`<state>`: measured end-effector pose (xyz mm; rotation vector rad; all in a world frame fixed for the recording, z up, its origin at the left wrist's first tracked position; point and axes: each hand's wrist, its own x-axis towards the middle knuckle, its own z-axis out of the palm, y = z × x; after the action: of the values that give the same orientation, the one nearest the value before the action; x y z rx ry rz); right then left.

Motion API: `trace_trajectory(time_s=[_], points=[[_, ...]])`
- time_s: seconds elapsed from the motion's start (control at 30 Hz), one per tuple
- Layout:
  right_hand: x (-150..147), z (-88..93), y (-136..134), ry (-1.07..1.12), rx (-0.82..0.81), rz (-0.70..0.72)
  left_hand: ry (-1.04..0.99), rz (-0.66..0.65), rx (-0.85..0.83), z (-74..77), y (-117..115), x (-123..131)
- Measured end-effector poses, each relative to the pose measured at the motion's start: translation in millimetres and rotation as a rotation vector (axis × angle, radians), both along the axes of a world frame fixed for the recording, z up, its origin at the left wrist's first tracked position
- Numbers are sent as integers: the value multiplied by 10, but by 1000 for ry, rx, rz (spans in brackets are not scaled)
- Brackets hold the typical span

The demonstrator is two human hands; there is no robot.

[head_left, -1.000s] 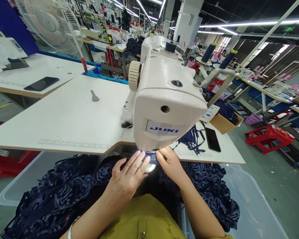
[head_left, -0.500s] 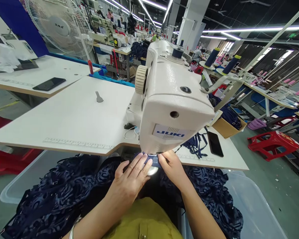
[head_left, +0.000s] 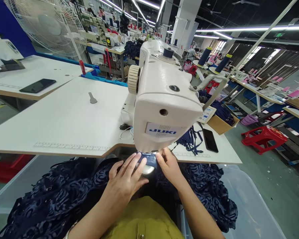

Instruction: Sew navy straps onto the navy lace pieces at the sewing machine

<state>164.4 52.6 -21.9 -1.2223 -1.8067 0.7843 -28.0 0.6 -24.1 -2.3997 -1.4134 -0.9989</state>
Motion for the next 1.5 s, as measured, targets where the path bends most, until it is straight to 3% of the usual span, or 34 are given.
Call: trace_trajectory(time_s=[0.1,0.3,0.43,0.57,0.67,0.77,0.87,0.9,0.97,1.07,1.23,1.33,1.5], points=[[87,-115,-4,28,-20,1,8,5,7,12,-3,20],[356,-348,-12,-300,41,84,57,-5,69,36,38,66],[570,-427,-46,-138,-125,55,79,1,88,50,52,90],[700,-206,-153,-58,-205,-67,32,-20,60,54,24,40],[617,128,-245,-68,-171,46,-113,-46,42,45,13,-115],[350,374,-248,-110,-76,150,-237,138,139,44,44,-327],[15,413,-163,-313,158,101,-197,314,237,69,81,-454],[-81,390,-135,-402,231,74,-148,274,251,79,84,-455],[-218,325,-101,-521,320,20,6,54,225,95,77,-394],[-277,232,-109,-434,246,-69,199,-227,121,82,55,-213],[-180,150,-107,13,-155,-119,110,-219,61,16,54,-39],[-137,137,-41,105,-180,-106,83,-193,42,6,54,-46],[-152,148,36,63,-141,-95,60,-133,38,20,38,-60]])
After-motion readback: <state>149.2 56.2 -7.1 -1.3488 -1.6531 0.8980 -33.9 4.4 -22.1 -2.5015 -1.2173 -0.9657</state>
